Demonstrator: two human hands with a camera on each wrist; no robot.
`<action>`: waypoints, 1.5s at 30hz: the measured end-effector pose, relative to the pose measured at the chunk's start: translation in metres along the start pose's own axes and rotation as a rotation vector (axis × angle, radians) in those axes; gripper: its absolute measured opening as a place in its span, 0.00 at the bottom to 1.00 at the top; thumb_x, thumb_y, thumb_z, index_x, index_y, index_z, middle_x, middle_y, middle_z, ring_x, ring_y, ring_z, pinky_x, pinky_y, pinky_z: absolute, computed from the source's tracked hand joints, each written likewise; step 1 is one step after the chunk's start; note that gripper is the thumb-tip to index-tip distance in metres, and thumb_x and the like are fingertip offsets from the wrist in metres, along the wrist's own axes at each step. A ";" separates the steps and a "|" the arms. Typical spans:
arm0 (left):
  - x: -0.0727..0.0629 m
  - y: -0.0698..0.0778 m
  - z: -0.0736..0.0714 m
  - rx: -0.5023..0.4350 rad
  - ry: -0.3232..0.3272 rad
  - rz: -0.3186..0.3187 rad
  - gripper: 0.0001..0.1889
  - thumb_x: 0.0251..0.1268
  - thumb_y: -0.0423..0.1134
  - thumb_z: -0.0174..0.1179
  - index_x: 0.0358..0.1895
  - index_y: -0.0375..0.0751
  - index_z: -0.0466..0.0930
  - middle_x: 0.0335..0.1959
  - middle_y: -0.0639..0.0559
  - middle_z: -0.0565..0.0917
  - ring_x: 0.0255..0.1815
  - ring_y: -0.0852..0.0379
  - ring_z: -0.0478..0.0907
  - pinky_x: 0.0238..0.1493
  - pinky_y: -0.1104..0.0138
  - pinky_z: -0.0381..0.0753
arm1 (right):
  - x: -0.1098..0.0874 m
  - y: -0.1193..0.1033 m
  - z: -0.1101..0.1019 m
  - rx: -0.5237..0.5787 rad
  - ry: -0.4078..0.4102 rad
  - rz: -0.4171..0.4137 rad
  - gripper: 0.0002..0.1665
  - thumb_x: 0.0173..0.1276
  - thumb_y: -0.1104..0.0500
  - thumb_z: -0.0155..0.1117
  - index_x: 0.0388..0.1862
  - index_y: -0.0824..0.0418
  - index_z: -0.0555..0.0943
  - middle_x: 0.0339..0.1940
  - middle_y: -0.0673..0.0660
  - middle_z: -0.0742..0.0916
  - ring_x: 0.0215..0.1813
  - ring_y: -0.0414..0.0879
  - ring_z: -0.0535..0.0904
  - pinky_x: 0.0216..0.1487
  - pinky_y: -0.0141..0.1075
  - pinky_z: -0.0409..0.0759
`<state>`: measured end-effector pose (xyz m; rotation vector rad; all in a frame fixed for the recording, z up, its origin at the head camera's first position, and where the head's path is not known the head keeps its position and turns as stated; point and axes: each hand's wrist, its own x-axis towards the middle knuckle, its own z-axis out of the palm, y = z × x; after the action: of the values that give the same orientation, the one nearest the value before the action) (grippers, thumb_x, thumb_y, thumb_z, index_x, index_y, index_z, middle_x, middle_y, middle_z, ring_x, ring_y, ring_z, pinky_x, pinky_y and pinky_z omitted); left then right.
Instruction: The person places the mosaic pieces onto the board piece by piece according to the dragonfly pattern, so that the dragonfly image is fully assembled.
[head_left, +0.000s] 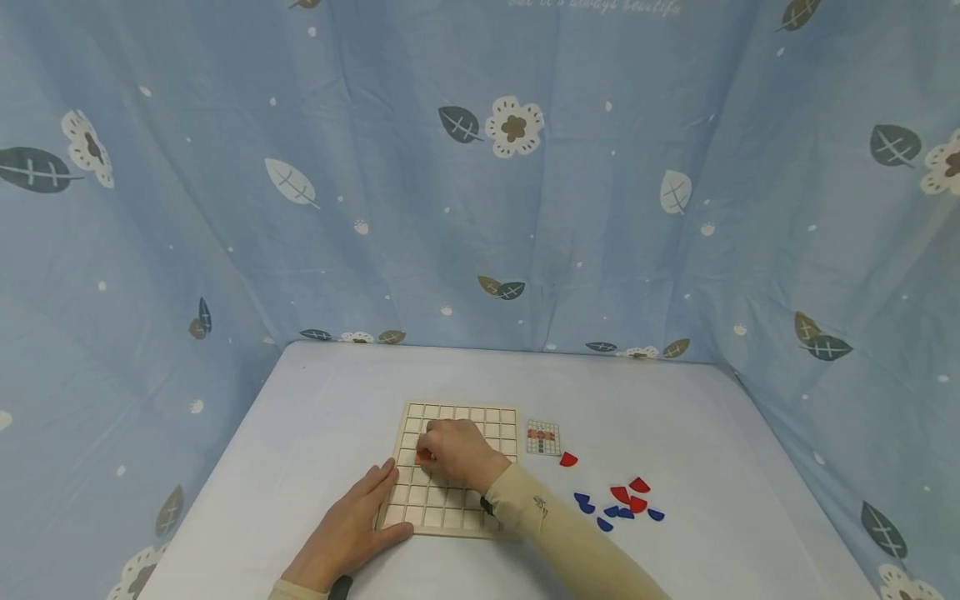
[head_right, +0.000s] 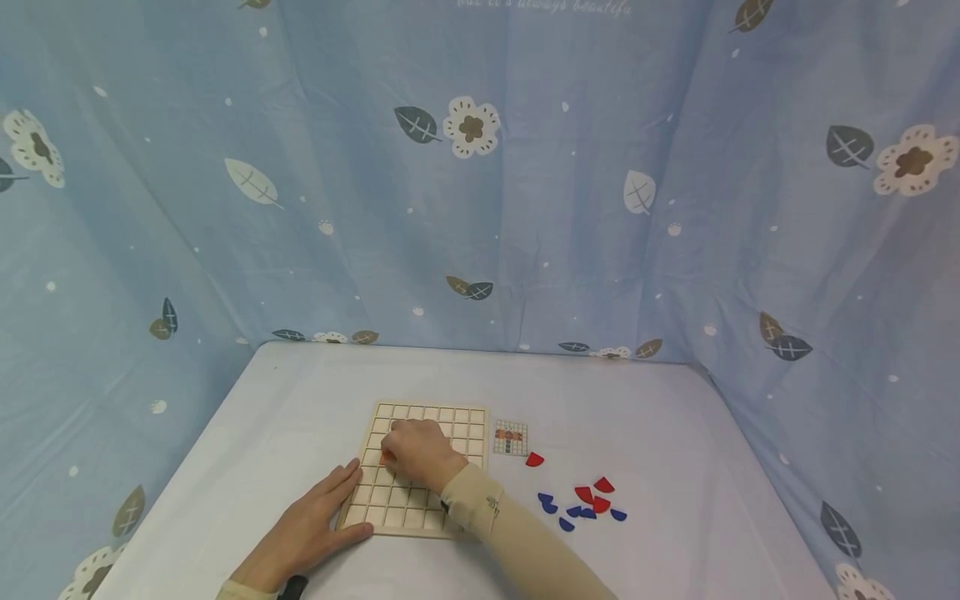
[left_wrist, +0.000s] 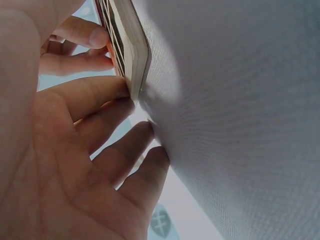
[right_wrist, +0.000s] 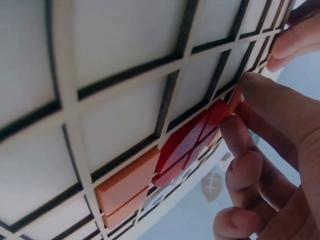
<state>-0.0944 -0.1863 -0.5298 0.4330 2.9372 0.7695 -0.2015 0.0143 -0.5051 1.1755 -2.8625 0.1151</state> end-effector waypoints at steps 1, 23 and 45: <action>0.000 0.000 0.000 0.000 -0.001 -0.002 0.49 0.57 0.64 0.69 0.74 0.34 0.68 0.78 0.48 0.65 0.77 0.41 0.62 0.73 0.48 0.67 | 0.000 0.000 0.000 -0.001 0.003 -0.001 0.06 0.63 0.46 0.76 0.36 0.43 0.89 0.29 0.40 0.81 0.28 0.29 0.73 0.31 0.24 0.77; -0.001 0.003 -0.002 -0.020 -0.014 -0.019 0.49 0.56 0.65 0.69 0.74 0.35 0.68 0.78 0.47 0.65 0.77 0.40 0.61 0.73 0.47 0.66 | -0.011 0.000 -0.007 0.063 0.108 -0.003 0.07 0.66 0.50 0.75 0.43 0.45 0.90 0.32 0.41 0.84 0.29 0.31 0.77 0.27 0.24 0.76; 0.000 0.002 0.000 0.011 0.017 -0.015 0.47 0.56 0.62 0.71 0.73 0.35 0.69 0.77 0.49 0.66 0.77 0.42 0.62 0.73 0.49 0.67 | -0.072 0.019 -0.054 0.125 0.388 0.057 0.17 0.65 0.49 0.75 0.52 0.48 0.88 0.45 0.46 0.88 0.44 0.39 0.86 0.39 0.33 0.86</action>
<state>-0.0938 -0.1843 -0.5290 0.4072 2.9585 0.7599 -0.1626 0.0825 -0.4573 0.9620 -2.5740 0.4743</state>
